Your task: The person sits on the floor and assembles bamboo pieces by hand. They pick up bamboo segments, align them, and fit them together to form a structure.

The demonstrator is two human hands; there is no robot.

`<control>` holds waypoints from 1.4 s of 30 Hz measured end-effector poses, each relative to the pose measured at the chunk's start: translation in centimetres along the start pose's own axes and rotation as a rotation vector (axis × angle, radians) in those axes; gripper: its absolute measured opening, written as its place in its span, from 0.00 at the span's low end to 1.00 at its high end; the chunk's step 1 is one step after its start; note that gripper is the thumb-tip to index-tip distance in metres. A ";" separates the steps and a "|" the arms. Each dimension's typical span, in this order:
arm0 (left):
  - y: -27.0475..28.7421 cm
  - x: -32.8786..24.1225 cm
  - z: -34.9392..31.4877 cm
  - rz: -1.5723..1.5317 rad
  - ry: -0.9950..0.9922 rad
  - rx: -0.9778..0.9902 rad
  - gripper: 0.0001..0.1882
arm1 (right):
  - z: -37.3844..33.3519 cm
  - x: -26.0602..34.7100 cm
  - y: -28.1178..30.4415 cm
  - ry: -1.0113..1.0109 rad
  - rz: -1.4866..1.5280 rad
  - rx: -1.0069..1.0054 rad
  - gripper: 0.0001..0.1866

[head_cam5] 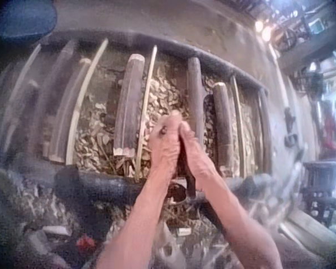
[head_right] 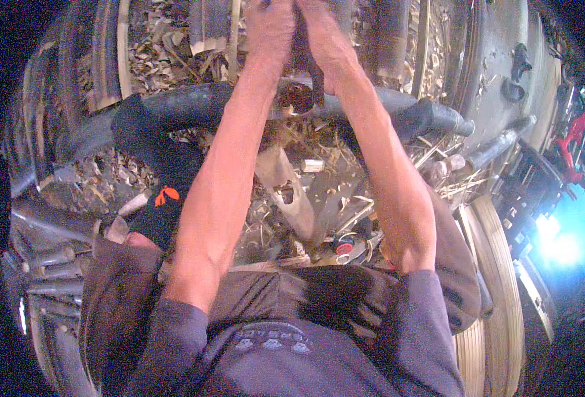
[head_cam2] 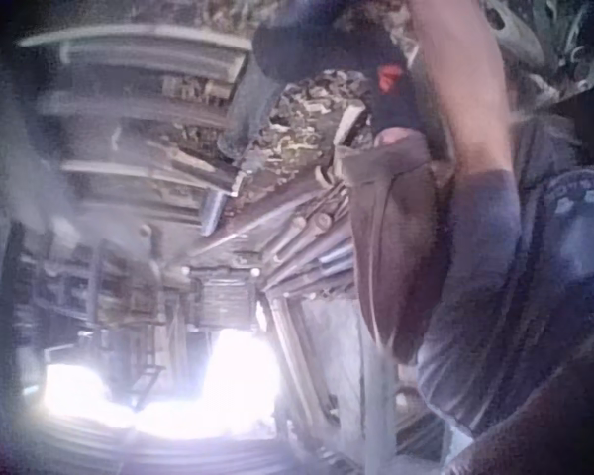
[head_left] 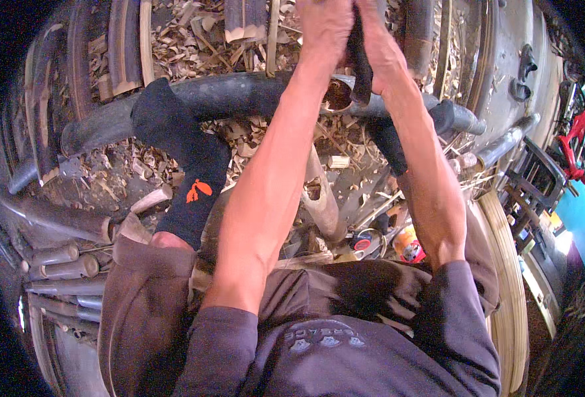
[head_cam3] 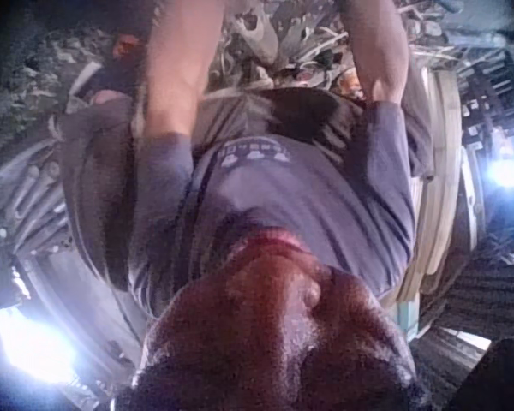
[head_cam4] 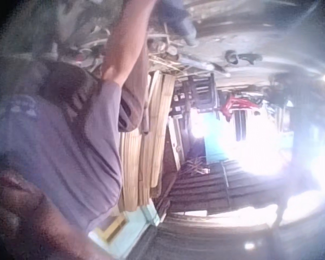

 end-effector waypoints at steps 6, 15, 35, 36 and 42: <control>-0.3 -0.6 -0.1 -0.221 -0.121 -0.007 0.13 | -1.2 2.0 -0.3 -0.047 -0.202 0.055 0.40; -2.4 0.8 0.7 -0.106 0.048 0.172 0.13 | -1.0 0.6 1.3 0.098 0.055 -0.083 0.39; -10.5 2.7 -2.9 0.336 0.525 1.062 0.15 | -3.9 -3.4 4.3 0.518 0.337 -0.803 0.41; -11.3 0.6 -2.7 0.233 0.585 0.974 0.11 | -4.1 -1.3 4.3 0.527 0.323 -0.821 0.39; -3.0 -0.3 1.2 0.065 0.142 0.463 0.09 | -1.7 0.0 -0.5 0.432 0.116 -0.396 0.35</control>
Point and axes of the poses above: each hand's wrist, its own z-axis towards the middle knuckle, its own y-axis out of the back of the hand, x = y × z, the point moved 4 cm from there along z, towards the middle knuckle, and after that the axes turned 3 degrees about -z, right-handed, at the moved point
